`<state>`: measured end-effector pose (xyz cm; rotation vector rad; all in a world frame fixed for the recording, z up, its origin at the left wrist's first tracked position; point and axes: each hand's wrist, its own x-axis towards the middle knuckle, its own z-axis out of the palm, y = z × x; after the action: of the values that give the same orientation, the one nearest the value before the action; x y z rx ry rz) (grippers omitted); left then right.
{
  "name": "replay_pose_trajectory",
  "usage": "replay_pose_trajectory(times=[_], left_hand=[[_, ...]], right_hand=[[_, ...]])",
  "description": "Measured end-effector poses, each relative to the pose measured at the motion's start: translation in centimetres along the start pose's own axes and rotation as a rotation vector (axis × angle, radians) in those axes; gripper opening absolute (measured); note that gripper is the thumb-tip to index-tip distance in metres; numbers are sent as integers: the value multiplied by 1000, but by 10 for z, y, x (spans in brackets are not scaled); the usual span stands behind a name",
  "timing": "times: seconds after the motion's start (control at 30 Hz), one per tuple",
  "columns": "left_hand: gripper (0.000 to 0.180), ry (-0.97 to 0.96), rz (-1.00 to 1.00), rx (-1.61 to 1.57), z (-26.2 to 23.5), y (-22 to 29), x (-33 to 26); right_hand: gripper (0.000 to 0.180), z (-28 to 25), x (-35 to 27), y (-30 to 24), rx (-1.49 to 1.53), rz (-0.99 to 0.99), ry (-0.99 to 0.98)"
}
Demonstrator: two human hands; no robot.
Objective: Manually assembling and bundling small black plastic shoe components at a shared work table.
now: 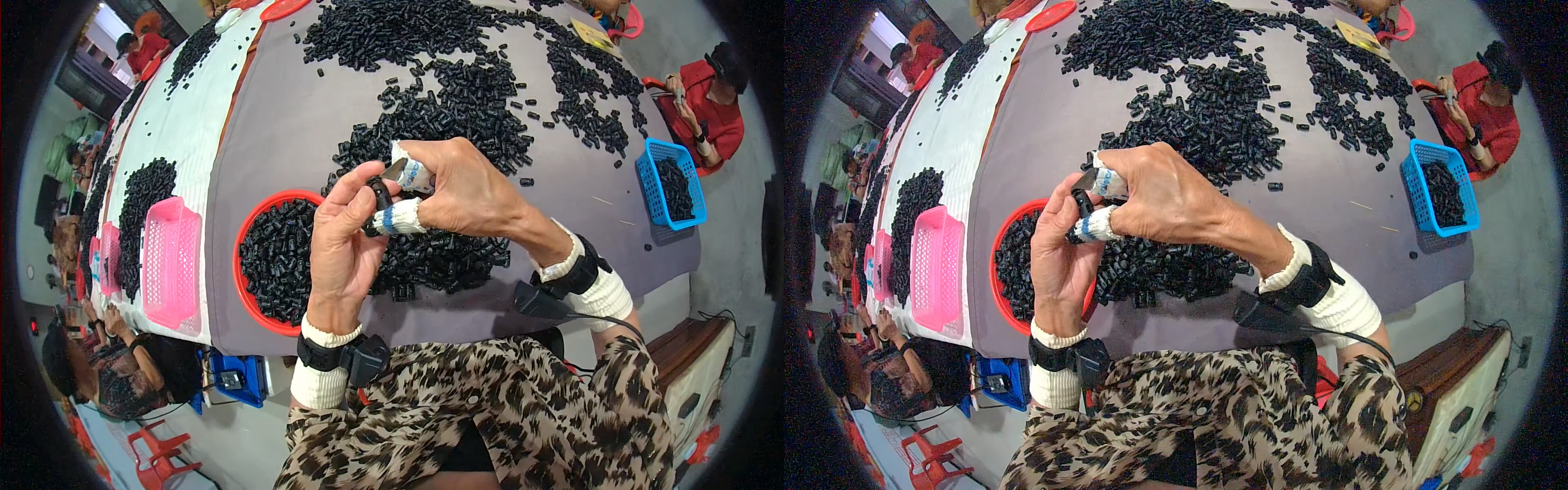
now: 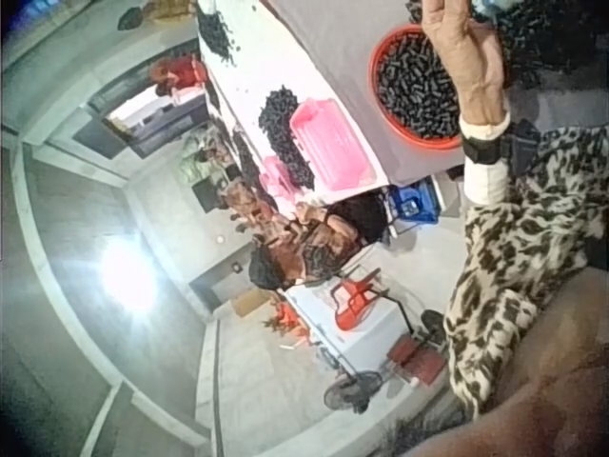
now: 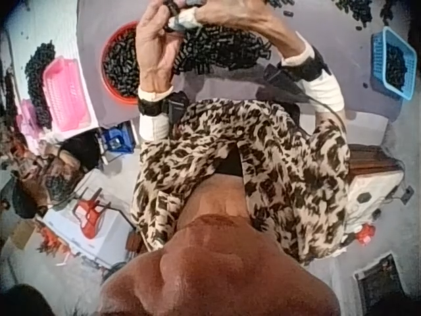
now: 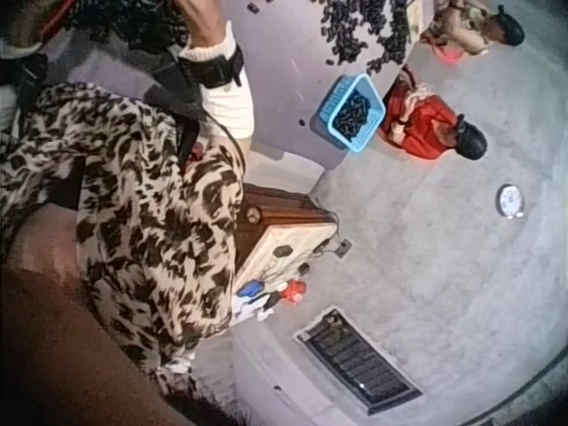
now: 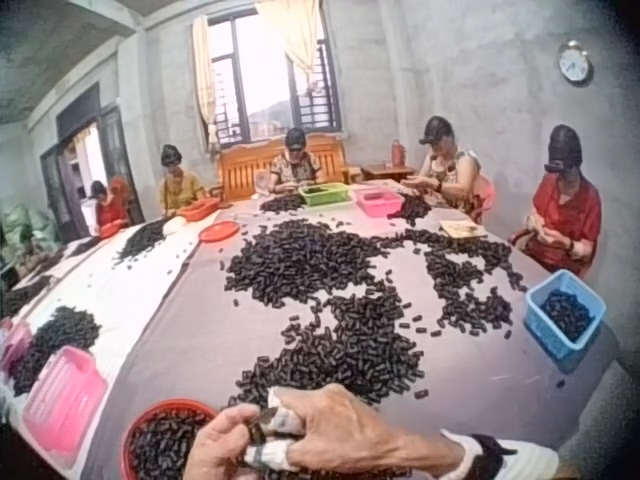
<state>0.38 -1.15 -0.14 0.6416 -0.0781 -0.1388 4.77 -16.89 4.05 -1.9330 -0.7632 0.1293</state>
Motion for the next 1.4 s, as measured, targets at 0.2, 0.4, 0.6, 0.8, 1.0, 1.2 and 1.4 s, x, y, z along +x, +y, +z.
replay_pose_trajectory(times=[0.2, 0.4, 0.6, 0.8, 1.0, 1.2, 1.4], left_hand=[[27, -24, -1, -90, -5, 0, -2], [26, -39, -9, -152, -9, -4, -3], [26, -40, 2, -100, -9, -3, -3], [27, -99, -10, -84, -18, -3, -2], [25, -93, -3, -40, -16, -3, -2], [24, -72, 7, 12, -10, -3, -3], [24, -83, 14, 17, -13, -4, -2]], right_hand=[[31, 1, 1, -3, 18, -10, -6], [33, 6, 2, 4, -3, -54, -4], [41, 5, 3, 0, -40, 23, -87], [41, 5, 3, 2, -48, 20, -108], [39, 6, 2, 7, -24, -4, -121], [38, 4, 3, 5, -42, 22, -154], [31, 3, 2, 7, -98, -28, -162]])
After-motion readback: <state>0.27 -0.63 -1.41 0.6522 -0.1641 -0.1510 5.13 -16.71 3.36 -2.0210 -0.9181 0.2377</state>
